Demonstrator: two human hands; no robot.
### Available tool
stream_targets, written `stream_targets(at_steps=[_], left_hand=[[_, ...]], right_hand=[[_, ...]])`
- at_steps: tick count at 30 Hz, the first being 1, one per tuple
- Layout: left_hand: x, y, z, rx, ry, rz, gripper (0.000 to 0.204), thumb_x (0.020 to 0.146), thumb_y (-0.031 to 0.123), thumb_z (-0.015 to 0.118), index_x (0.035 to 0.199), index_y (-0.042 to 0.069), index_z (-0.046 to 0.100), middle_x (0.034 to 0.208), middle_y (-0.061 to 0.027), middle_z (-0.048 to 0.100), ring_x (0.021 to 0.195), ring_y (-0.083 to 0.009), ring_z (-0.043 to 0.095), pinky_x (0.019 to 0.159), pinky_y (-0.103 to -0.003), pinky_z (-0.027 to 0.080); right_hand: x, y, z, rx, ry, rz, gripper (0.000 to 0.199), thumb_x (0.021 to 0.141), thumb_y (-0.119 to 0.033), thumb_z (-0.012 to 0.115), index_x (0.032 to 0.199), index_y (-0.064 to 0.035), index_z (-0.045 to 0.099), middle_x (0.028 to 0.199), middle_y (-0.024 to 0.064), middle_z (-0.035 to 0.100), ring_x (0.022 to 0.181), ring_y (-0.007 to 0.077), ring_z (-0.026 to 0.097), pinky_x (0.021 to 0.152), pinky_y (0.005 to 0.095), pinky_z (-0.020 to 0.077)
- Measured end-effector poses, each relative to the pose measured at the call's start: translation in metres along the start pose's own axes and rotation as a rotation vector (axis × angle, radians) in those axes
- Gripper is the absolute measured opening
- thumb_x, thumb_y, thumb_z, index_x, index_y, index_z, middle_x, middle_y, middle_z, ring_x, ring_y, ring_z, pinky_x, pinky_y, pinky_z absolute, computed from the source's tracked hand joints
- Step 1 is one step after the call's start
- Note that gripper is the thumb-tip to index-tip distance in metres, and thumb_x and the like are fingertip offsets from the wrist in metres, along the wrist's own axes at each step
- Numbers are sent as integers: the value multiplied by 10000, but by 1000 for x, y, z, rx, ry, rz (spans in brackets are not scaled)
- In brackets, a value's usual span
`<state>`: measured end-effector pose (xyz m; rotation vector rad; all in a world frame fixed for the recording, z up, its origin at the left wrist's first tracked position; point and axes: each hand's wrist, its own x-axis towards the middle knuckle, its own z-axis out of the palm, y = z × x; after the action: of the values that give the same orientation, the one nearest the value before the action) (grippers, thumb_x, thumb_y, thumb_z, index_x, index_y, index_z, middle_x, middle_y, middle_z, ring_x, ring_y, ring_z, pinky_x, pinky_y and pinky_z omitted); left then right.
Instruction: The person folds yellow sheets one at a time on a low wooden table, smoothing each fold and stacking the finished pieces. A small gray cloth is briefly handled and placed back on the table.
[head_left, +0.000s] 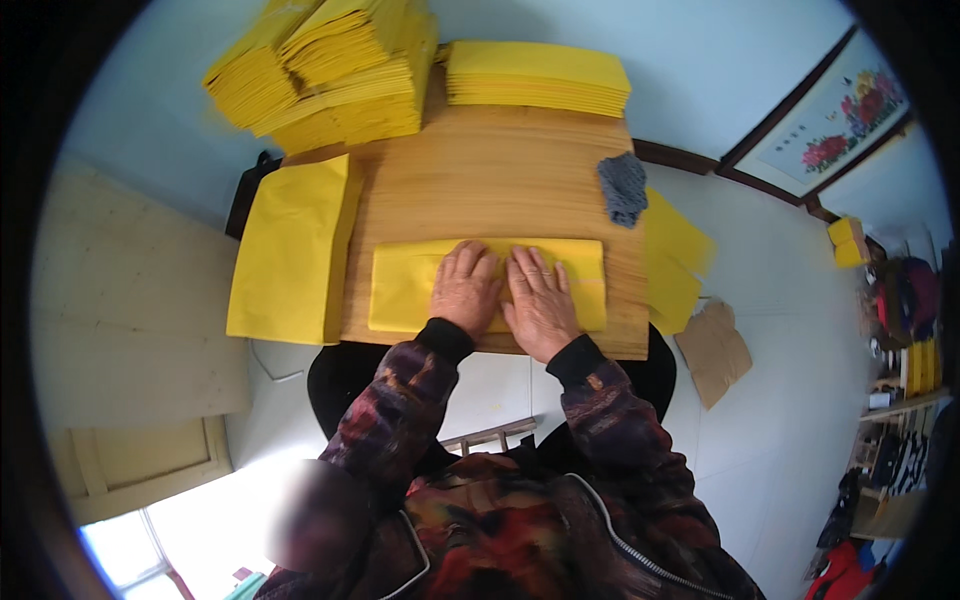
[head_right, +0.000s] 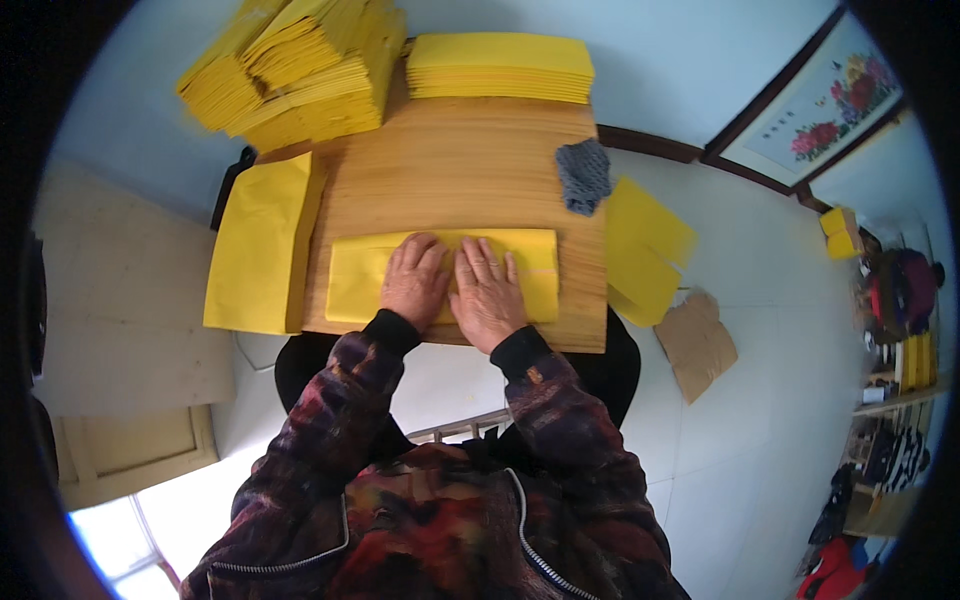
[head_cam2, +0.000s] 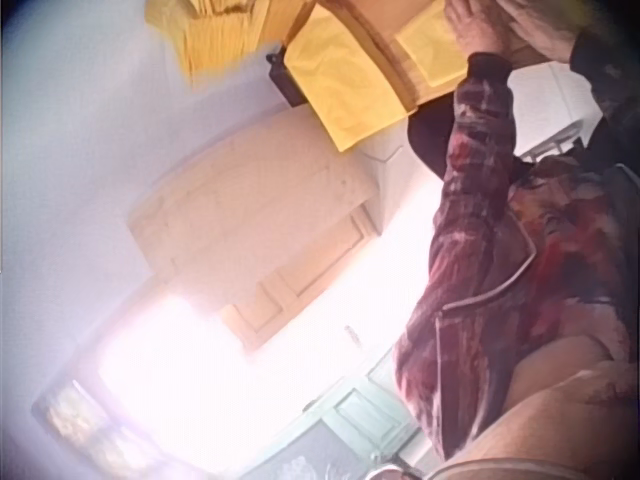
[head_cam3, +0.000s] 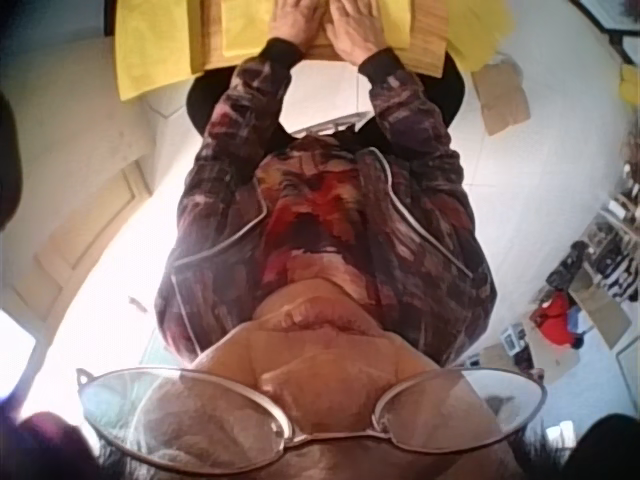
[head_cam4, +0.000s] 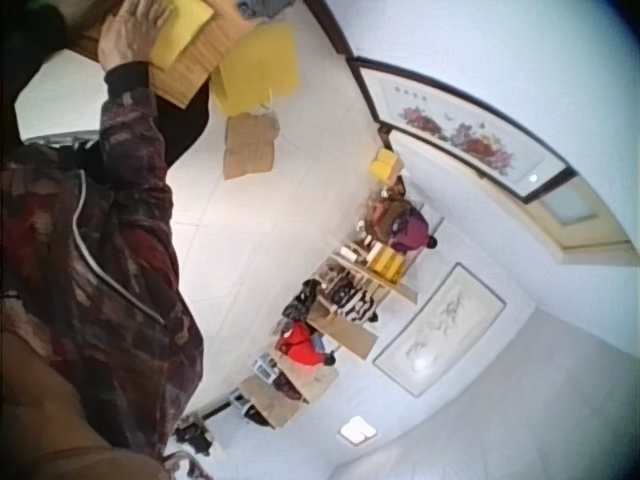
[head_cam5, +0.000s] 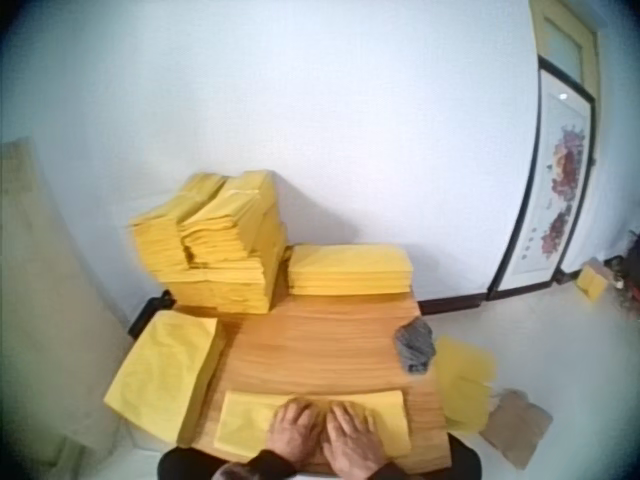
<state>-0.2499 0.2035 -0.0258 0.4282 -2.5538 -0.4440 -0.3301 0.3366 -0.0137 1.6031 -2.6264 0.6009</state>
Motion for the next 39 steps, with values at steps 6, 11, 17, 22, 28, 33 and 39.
stream_targets(at_steps=[6,11,17,22,28,33,39], left_hand=[[-3,-2,3,72,-123,-40,445,871,266,557,1267,65,526,1387,-119,451,1328,-282,376,1102,-433,283],[-10,-7,-12,146,-234,-156,650,901,415,518,1420,55,366,1516,-104,304,1408,-250,262,1148,-431,188],[-22,-33,-37,186,-245,-322,715,891,451,524,1442,46,316,1539,-118,254,1429,-262,216,1162,-430,148],[-31,-53,-49,278,-211,-416,736,884,478,516,1449,54,311,1542,-96,255,1432,-252,209,1160,-430,146],[-33,-57,-46,308,-189,-404,746,872,474,530,1445,44,323,1542,-102,260,1434,-254,205,1159,-435,136],[-29,-57,-47,305,-256,-446,725,883,442,523,1453,48,310,1546,-93,252,1440,-257,187,1160,-438,129],[-33,-58,-46,371,-229,-392,685,899,425,497,1450,59,318,1541,-84,267,1427,-256,219,1157,-447,147]], right_hand=[[1,-5,5,-50,-100,77,631,854,-264,613,1395,-25,392,1521,109,285,1420,277,227,1124,562,145],[-5,-3,-4,-88,-94,129,751,834,-382,642,1433,-61,323,1544,105,218,1429,317,176,1123,573,119],[-10,2,-6,-125,-102,167,842,816,-411,664,1461,-77,238,1550,145,165,1430,352,129,1136,536,111],[-13,9,-5,-112,-95,178,859,829,-474,635,1455,-38,241,1548,181,153,1428,373,120,1139,543,97],[5,-27,8,-93,-50,173,765,853,-449,598,1405,24,359,1531,179,237,1433,349,148,1137,540,127],[39,-73,39,92,-31,47,651,872,-350,583,1382,-3,379,1507,144,294,1417,292,219,1134,529,138],[26,-20,24,-24,-25,195,817,865,-497,562,1448,2,282,1549,153,203,1437,309,152,1152,506,74]])
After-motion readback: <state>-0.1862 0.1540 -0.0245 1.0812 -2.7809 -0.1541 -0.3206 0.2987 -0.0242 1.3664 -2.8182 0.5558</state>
